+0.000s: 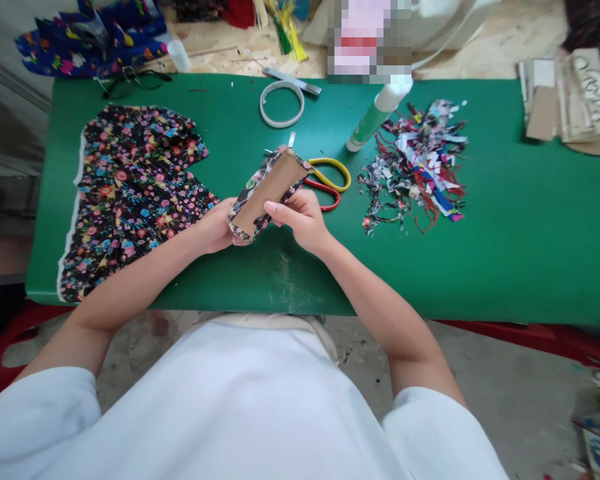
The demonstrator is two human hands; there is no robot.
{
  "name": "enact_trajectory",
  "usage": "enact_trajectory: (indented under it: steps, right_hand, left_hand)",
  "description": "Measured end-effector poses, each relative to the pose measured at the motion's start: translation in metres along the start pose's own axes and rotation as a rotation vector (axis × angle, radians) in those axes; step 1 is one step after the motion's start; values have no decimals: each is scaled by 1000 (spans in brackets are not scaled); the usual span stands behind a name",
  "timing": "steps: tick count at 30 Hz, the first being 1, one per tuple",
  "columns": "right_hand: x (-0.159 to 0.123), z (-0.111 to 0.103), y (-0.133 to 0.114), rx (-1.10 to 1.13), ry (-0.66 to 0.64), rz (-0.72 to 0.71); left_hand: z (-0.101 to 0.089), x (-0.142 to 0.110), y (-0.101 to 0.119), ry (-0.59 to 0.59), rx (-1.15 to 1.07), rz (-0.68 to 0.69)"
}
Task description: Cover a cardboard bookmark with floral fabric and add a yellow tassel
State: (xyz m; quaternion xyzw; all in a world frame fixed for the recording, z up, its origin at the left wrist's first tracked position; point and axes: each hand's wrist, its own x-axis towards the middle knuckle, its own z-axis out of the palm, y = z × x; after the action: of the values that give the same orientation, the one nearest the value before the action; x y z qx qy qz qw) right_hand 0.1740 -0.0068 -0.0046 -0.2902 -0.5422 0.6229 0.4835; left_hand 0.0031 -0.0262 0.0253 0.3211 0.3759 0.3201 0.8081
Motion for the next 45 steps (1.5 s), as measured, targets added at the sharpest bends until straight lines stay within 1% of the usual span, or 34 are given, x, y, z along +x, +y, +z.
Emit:
enact_trajectory:
  steps: [2,5,10,13,15,18,23,24,26,28,30,33,36,38,42,45]
  right_hand:
    - [0,0,-1,-8,-11,5]
    - [1,2,-3,-28,-12,13]
    - [2,6,-5,13,-11,58]
    - [2,8,-6,61,-30,82]
    - [2,9,-7,67,-34,89]
    - [2,9,-9,68,-26,112]
    - [2,10,-11,87,0,160]
    - [2,10,-11,82,9,171]
    - [3,9,-10,70,19,184]
    - [3,9,-10,58,25,193]
    - [4,9,-10,38,32,199]
    - [5,9,-8,1,42,196]
    - [6,9,-5,-4,54,196]
    - [7,10,-4,-3,54,196]
    - [8,11,-4,-37,27,162]
    - [7,10,-6,-146,25,117]
  left_hand:
    - [3,-3,-2,-5,-13,-6]
    - [7,-6,-2,29,-6,1]
    - [15,-10,-1,126,-7,30]
    - [18,-9,-3,191,38,54]
    - [17,-8,-6,208,103,87]
    - [11,-4,-11,192,234,197]
    - [-4,-1,-12,154,533,519]
    - [-7,-1,-11,146,604,567]
    - [-13,0,-9,128,745,621]
    - [-17,1,-7,117,880,638]
    - [-20,2,-6,132,1005,651]
    - [-19,2,-7,202,1122,669]
    - [-15,0,-6,278,1115,617]
    - [-12,-1,-4,305,1079,567]
    - [-10,-2,3,329,992,533]
    - [-10,-1,7,314,920,510]
